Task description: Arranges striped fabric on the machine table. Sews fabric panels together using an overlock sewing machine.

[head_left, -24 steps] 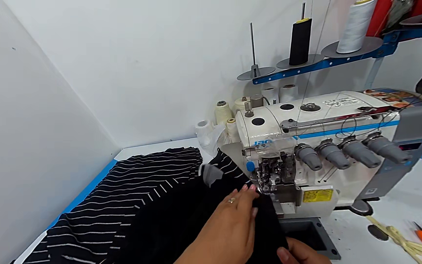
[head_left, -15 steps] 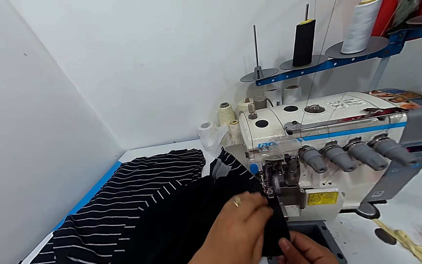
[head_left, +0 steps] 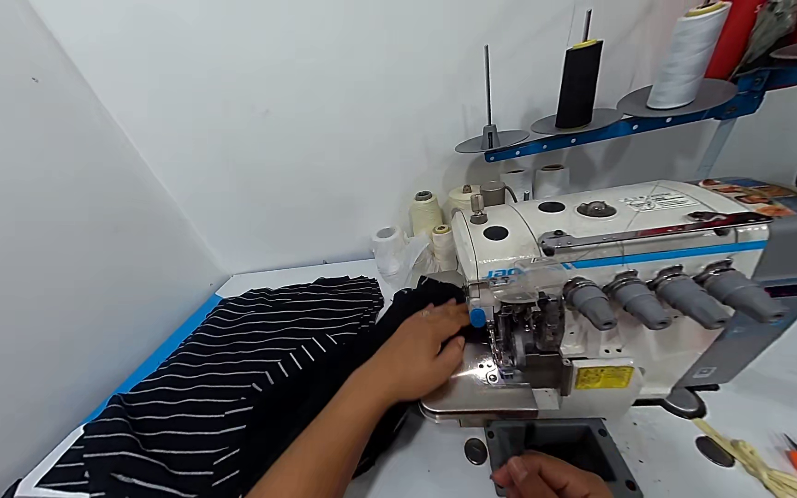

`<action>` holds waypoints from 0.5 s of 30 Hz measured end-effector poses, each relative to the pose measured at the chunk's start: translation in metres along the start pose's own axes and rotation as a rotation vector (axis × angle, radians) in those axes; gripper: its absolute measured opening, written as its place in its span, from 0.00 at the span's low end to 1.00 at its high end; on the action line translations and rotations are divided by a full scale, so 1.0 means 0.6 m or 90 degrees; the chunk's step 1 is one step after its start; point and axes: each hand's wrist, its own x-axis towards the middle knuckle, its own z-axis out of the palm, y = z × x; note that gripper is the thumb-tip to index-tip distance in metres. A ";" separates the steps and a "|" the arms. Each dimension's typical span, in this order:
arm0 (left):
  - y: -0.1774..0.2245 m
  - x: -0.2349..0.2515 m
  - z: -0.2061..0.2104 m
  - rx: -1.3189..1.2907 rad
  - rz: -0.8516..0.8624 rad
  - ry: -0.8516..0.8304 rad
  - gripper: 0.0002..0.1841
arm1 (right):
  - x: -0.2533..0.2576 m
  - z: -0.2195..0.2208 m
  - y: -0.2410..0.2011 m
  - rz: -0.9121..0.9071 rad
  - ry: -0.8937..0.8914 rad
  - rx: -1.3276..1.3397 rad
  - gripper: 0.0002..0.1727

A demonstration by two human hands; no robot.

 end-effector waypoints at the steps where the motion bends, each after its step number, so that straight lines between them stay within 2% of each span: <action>1: -0.002 0.012 -0.005 0.012 -0.031 -0.021 0.24 | -0.001 0.005 0.002 0.003 -0.003 -0.003 0.13; 3: 0.004 0.027 -0.004 0.035 -0.107 -0.038 0.26 | 0.001 0.020 0.004 0.024 -0.019 -0.012 0.14; 5: 0.020 0.021 0.000 0.026 -0.148 -0.043 0.27 | 0.010 0.044 0.006 0.073 -0.061 -0.053 0.23; 7: 0.035 -0.007 -0.003 -0.058 -0.147 -0.058 0.27 | 0.027 0.071 0.014 0.114 -0.114 -0.113 0.32; 8: 0.036 -0.027 -0.005 -0.148 -0.138 -0.036 0.27 | 0.037 0.086 0.022 0.109 -0.127 -0.142 0.33; 9: 0.032 -0.048 -0.005 -0.254 -0.131 0.014 0.26 | 0.049 0.100 0.033 0.090 -0.127 -0.175 0.30; 11: 0.021 -0.097 -0.005 -0.386 -0.132 0.177 0.23 | 0.069 0.121 0.055 0.050 -0.100 -0.230 0.17; 13: 0.008 -0.162 -0.003 -0.264 -0.149 0.346 0.18 | 0.079 0.126 0.056 0.077 -0.086 -0.209 0.14; 14: 0.005 -0.198 0.003 -0.158 -0.160 0.388 0.16 | 0.078 0.126 0.055 0.087 -0.073 -0.180 0.13; 15: 0.008 -0.232 0.012 -0.068 -0.172 0.383 0.14 | 0.077 0.125 0.054 0.085 -0.063 -0.149 0.12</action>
